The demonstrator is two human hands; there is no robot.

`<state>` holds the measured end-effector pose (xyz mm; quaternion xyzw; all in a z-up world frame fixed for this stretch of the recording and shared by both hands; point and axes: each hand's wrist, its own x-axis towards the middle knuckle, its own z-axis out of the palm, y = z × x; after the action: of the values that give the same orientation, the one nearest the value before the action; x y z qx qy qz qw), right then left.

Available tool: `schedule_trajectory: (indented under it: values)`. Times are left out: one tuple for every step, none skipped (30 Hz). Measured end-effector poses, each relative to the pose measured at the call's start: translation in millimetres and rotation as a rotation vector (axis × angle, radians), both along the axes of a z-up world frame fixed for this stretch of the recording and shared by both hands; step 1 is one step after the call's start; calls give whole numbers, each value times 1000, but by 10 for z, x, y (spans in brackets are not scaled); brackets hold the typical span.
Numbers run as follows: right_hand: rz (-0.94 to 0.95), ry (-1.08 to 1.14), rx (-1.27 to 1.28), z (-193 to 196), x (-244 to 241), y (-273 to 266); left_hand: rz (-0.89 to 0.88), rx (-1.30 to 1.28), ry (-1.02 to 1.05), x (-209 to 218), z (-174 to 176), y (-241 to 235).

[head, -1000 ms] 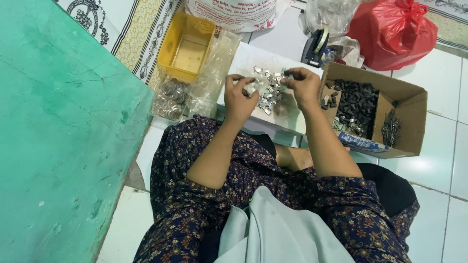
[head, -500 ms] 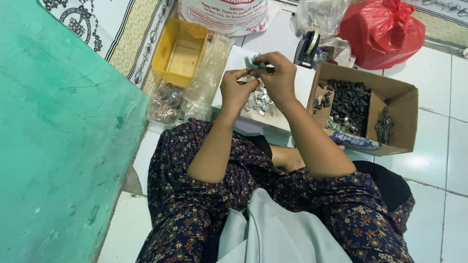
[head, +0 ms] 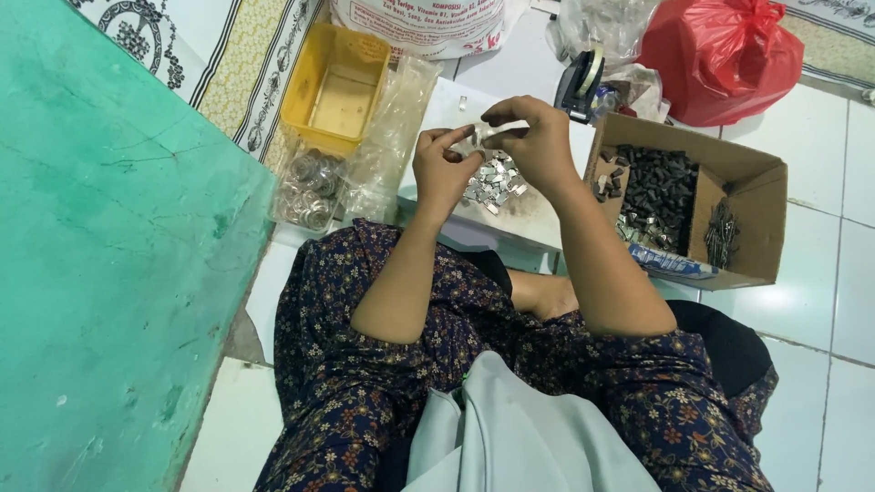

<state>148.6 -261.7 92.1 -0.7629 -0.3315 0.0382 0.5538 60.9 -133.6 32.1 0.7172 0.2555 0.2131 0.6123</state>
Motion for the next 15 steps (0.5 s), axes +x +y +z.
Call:
schedule_trajectory:
  values:
    - [1,3,-2,30,-11,-17,1,-2,3,-3,-7,11]
    - [35,-28,-76,61,-22,-36,0,0,-1,-6,-14,20]
    - [66,-61,-148,100,-24,-57,-2,4,-6,3,-13,30]
    - [66,-60,-149,54,-27,-33,-2,3,-6,1,-23,43]
    - [60,-134,-175,6,-33,-13,-10,12,-12,-2,-33,54]
    - [53,-208,-200,-41,-40,5,-17,22,-19,-5,-43,63]
    - [52,-208,-199,-69,-15,22,-17,23,-18,-8,-50,72]
    - [47,-215,-198,-96,9,39,-35,17,-33,-12,-57,81]
    - [42,-222,-197,-126,30,58,-53,11,-47,-19,-66,91]
    - [42,-220,-197,-135,42,78,-53,11,-46,-22,-77,107]
    - [24,-240,-180,-140,59,95,-66,0,-52,-18,-85,121]
    - [7,-260,-164,-145,76,112,-80,-11,-57,-14,-92,135]
    - [6,-259,-163,-83,43,126,-80,-10,-57,-38,-44,151]
    - [31,-203,-127,-22,10,142,-74,-11,-69,-63,4,168]
    - [57,-146,-92,35,-26,157,-67,-12,-81,-92,47,183]
